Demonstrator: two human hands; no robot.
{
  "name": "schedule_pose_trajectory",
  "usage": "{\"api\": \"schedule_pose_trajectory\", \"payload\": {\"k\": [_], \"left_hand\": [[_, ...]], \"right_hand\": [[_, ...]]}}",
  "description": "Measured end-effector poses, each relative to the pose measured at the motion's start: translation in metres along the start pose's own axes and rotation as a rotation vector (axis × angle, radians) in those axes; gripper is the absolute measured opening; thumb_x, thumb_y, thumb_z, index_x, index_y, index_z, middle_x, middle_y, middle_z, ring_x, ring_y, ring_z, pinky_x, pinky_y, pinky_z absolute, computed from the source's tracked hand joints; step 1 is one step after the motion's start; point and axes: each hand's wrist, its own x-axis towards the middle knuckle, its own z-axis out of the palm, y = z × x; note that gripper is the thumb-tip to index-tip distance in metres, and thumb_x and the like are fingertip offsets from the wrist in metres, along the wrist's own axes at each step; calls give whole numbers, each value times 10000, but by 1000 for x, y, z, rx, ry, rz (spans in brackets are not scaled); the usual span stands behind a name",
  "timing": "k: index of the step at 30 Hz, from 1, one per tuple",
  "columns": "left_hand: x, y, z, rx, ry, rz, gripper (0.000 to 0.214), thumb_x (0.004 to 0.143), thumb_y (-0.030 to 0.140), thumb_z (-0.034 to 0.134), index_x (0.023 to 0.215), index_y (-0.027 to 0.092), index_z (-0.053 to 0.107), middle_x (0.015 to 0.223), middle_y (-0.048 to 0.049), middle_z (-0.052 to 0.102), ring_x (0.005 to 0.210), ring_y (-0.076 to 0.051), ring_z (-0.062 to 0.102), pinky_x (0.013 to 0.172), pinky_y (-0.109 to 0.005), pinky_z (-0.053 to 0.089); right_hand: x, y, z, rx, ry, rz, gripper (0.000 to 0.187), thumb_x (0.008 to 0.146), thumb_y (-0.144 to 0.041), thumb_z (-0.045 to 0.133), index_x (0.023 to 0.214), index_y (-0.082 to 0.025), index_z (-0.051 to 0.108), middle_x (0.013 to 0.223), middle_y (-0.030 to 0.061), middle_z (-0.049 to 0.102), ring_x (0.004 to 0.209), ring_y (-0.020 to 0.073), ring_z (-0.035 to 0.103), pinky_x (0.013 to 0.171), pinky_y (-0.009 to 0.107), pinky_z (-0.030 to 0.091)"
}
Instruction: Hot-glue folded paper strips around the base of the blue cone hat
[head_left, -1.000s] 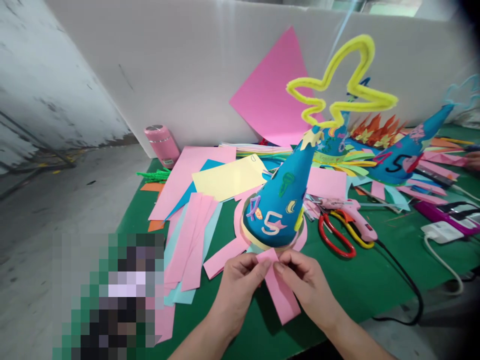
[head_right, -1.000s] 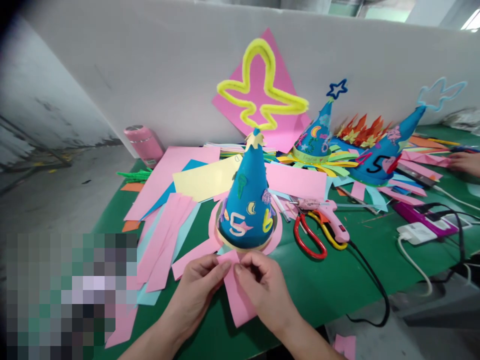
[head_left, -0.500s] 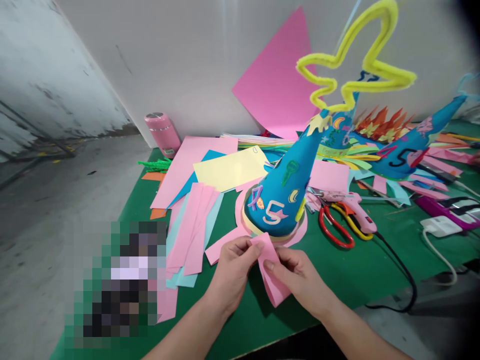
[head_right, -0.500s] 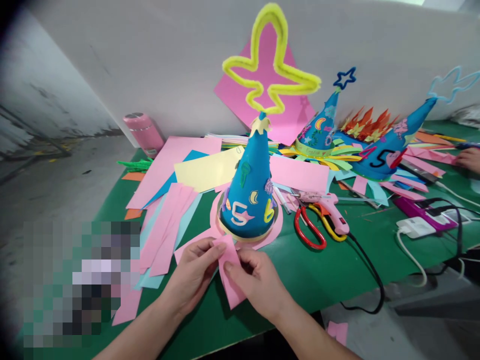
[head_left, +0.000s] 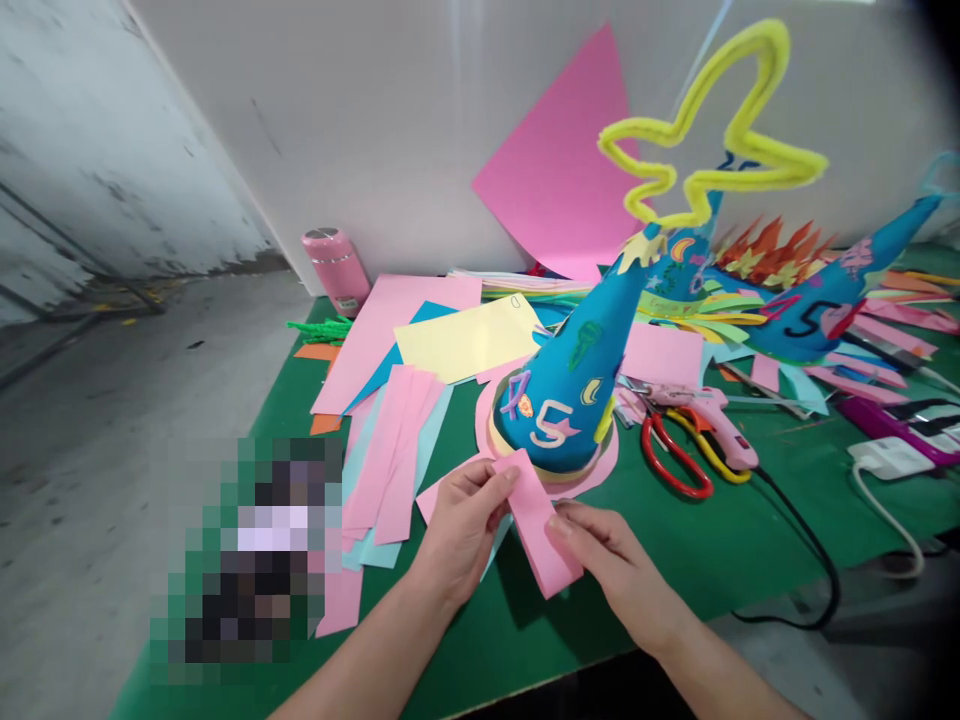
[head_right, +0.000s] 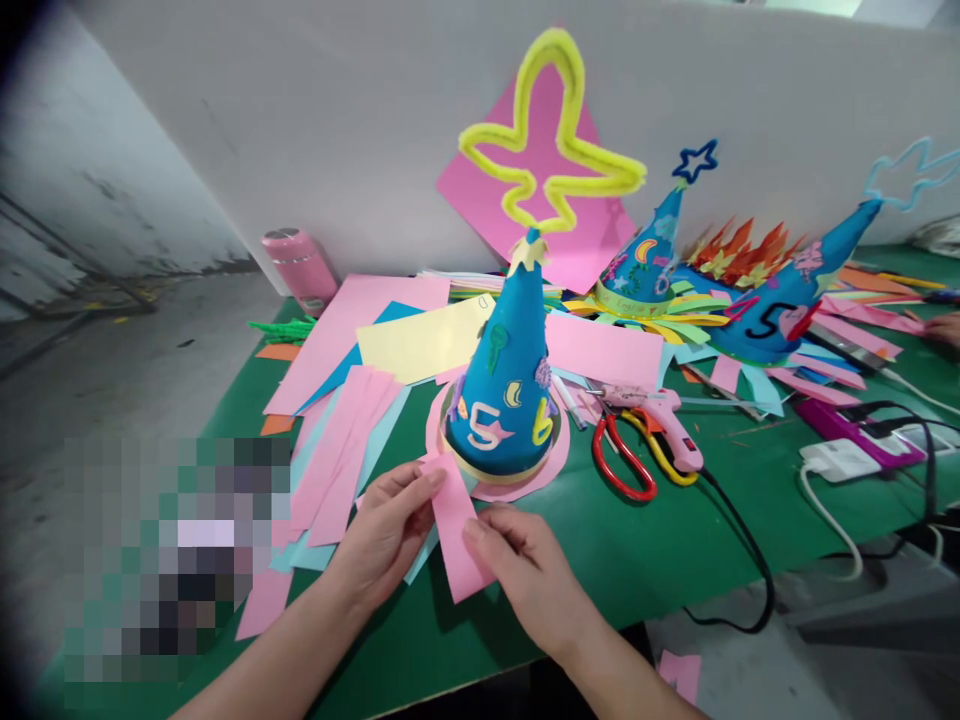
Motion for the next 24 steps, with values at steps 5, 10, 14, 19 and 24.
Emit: {"api": "schedule_pose_trajectory", "payload": {"k": [5,10,14,19,24], "left_hand": [[-1,-1,0,3,-2,-5,241,653,224,711,525,127,532,466,74,385,440,-17,305,446,-118,297],[-1,0,-1,12,13,2,229,650,241,711,540,131,542,473,74,403,438,-19,319,434,-125,275],[-1,-1,-2,29,11,1,174,660,256,700,604,133,590,512,52,454,462,-37,366,463,-153,315],[-1,-1,0,48,2,16,160,680,252,682,617,133,595,533,43,472,487,-44,392,497,-159,346],[-3,-1,4,72,19,78,145,701,270,655,660,150,584,615,31,509,587,-73,459,587,-181,397]], "right_hand": [[2,-2,0,-63,18,-28,311,816,-337,492,564,-166,432,584,-41,336,553,87,311,514,224,266],[3,-4,3,-131,51,-59,281,783,-311,534,558,-160,460,559,-43,361,533,83,339,499,216,280],[3,-3,4,-138,68,-51,250,760,-316,555,579,-161,479,560,-38,396,531,88,359,495,217,297],[2,-2,5,-145,85,-42,249,781,-312,520,590,-159,475,551,-41,384,515,83,339,480,213,287],[4,-1,8,-193,101,-62,246,786,-309,513,590,-162,486,548,-38,412,506,85,371,475,210,301]]}}
